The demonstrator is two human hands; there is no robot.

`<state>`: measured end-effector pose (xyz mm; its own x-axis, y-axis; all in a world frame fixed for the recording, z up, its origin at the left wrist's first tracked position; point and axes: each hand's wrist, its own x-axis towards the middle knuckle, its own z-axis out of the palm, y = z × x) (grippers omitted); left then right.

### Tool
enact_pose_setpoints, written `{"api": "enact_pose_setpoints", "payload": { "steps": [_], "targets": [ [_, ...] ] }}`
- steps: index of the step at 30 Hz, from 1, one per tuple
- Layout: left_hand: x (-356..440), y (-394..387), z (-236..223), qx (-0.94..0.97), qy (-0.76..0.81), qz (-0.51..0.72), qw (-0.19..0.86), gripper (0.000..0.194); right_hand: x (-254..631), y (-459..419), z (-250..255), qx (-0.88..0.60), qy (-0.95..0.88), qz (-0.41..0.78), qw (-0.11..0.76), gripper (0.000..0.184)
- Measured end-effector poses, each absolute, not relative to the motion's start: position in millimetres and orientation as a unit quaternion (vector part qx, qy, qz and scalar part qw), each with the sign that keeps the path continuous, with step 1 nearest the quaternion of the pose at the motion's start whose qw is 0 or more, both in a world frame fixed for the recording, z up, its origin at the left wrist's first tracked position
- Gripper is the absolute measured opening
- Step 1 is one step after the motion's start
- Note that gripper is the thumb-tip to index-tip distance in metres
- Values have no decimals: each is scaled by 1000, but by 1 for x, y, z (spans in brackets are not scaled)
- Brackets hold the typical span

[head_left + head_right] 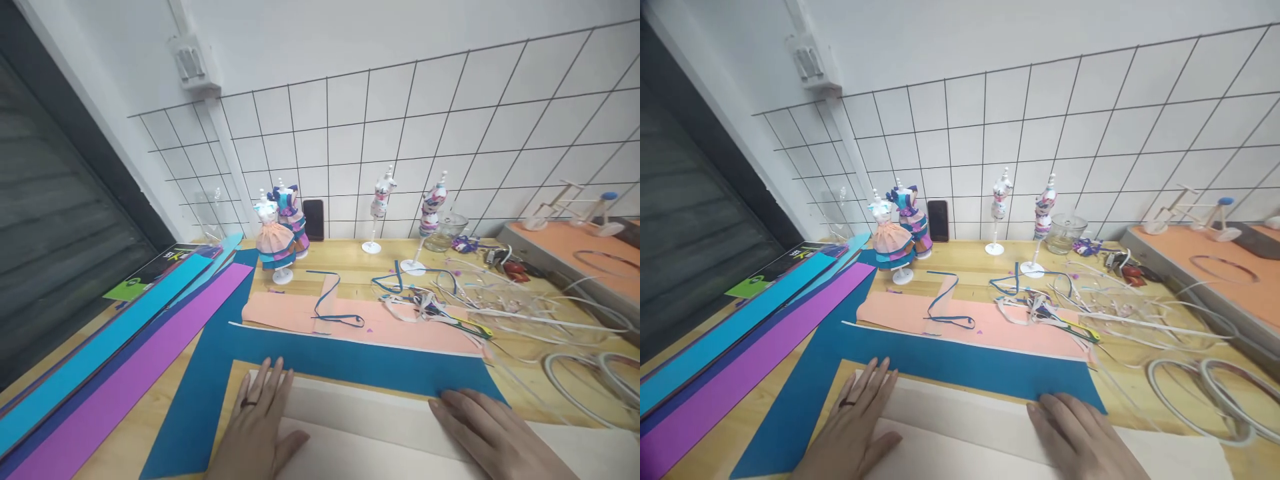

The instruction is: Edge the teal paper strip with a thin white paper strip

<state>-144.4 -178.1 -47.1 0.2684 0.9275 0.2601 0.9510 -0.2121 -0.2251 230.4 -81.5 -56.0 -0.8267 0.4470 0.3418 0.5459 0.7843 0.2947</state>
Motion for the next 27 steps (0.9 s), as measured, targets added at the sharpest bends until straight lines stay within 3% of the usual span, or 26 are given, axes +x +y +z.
{"api": "enact_pose_setpoints", "payload": {
  "steps": [10,27],
  "targets": [
    [-153,-174,-58,-775,-586,-47,233,76,212,-90,-46,-335,-930,-98,118,42],
    [-165,-170,-71,-776,-603,-51,178,75,207,-93,-38,-354,-925,-48,133,39]
  ]
}}
